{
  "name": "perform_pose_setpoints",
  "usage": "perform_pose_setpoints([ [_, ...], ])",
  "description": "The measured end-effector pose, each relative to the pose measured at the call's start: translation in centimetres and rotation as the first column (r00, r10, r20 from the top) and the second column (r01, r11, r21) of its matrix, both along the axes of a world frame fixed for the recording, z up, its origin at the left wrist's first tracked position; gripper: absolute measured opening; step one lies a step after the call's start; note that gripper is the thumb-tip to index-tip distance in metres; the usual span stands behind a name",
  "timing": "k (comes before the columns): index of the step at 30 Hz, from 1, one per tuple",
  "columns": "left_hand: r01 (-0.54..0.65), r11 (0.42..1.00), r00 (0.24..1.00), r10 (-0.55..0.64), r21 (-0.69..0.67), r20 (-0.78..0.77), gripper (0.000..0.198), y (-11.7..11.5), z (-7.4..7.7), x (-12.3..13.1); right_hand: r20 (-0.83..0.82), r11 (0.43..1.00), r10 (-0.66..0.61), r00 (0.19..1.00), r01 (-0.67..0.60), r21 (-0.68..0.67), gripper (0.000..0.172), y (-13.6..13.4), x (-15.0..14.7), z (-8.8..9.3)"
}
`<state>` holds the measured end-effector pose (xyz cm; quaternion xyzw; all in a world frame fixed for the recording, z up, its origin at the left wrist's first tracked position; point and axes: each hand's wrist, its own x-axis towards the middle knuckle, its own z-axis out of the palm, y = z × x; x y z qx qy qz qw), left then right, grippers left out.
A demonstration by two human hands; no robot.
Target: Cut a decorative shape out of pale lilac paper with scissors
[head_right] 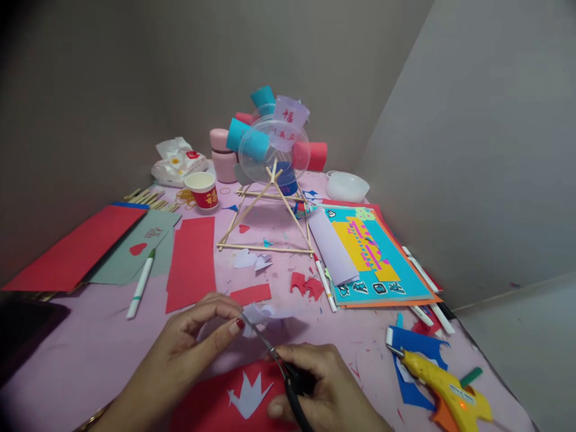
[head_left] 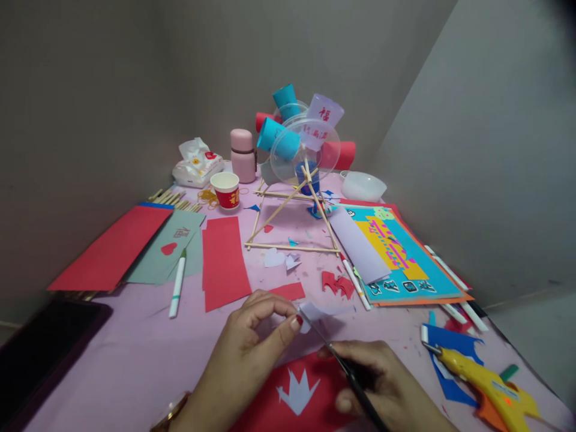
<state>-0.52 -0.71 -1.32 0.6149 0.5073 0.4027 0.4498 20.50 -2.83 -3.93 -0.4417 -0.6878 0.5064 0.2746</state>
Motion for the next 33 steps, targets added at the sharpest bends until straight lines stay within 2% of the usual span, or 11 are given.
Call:
perform_pose_setpoints([
  [3, -0.046, 0.997, 0.998, 0.048, -0.054, 0.051, 0.014, 0.1, -0.2, -0.3, -0.027, 0.999, -0.041, 0.999, 0.042, 0.017, 0.038, 0.1, 0.3, 0.3],
  [6, -0.155, 0.983, 0.984, 0.163, -0.093, 0.077, 0.019, 0.5, -0.3, -0.7, -0.105, 0.987, -0.140, 0.985, 0.148, 0.071, 0.036, 0.1, 1.1, 0.3],
  [9, -0.214, 0.977, 0.976, 0.214, 0.014, -0.038, 0.016, 0.7, -0.6, -0.9, -0.201, 0.966, -0.247, 0.948, 0.258, 0.032, 0.038, 0.2, 2.1, 0.3],
  [11, -0.099, 0.988, 0.974, 0.120, 0.119, -0.192, 0.016, 0.6, -0.9, -0.8, -0.222, 0.959, -0.282, 0.933, 0.283, -0.027, 0.037, 0.2, 2.6, 0.4],
  [13, 0.073, 0.976, 0.926, 0.010, 0.206, -0.376, 0.017, 0.3, -1.6, -0.4, -0.226, 0.954, -0.300, 0.927, 0.294, -0.058, 0.037, 0.3, 2.9, 0.5],
  [15, 0.183, 0.946, 0.850, -0.014, 0.269, -0.527, 0.021, 0.1, -2.5, 0.0, -0.235, 0.955, -0.298, 0.925, 0.290, -0.070, 0.038, 0.4, 2.8, 0.5],
  [17, 0.230, 0.922, 0.789, 0.011, 0.312, -0.614, 0.028, 0.3, -3.3, 0.5, -0.251, 0.960, -0.281, 0.926, 0.268, -0.083, 0.039, 0.4, 2.5, 0.5],
  [20, 0.313, 0.892, 0.734, -0.008, 0.328, -0.679, 0.028, 1.0, -4.0, 1.1, -0.267, 0.967, -0.256, 0.929, 0.243, -0.080, 0.039, 0.4, 2.1, 0.6],
  [24, 0.420, 0.859, 0.699, -0.102, 0.291, -0.708, 0.030, 1.5, -3.6, 1.4, -0.257, 0.970, -0.242, 0.936, 0.230, -0.077, 0.039, 0.4, 1.9, 0.6],
  [30, 0.419, 0.876, 0.673, -0.121, 0.241, -0.729, 0.021, 1.4, -2.7, 1.0, -0.278, 0.971, -0.237, 0.931, 0.217, -0.103, 0.044, 0.3, 1.8, 0.4],
  [33, 0.470, 0.850, 0.589, -0.100, 0.238, -0.802, 0.023, 1.3, -2.7, 0.8, -0.292, 0.971, -0.237, 0.927, 0.219, -0.092, 0.044, 0.5, 1.7, 0.3],
])
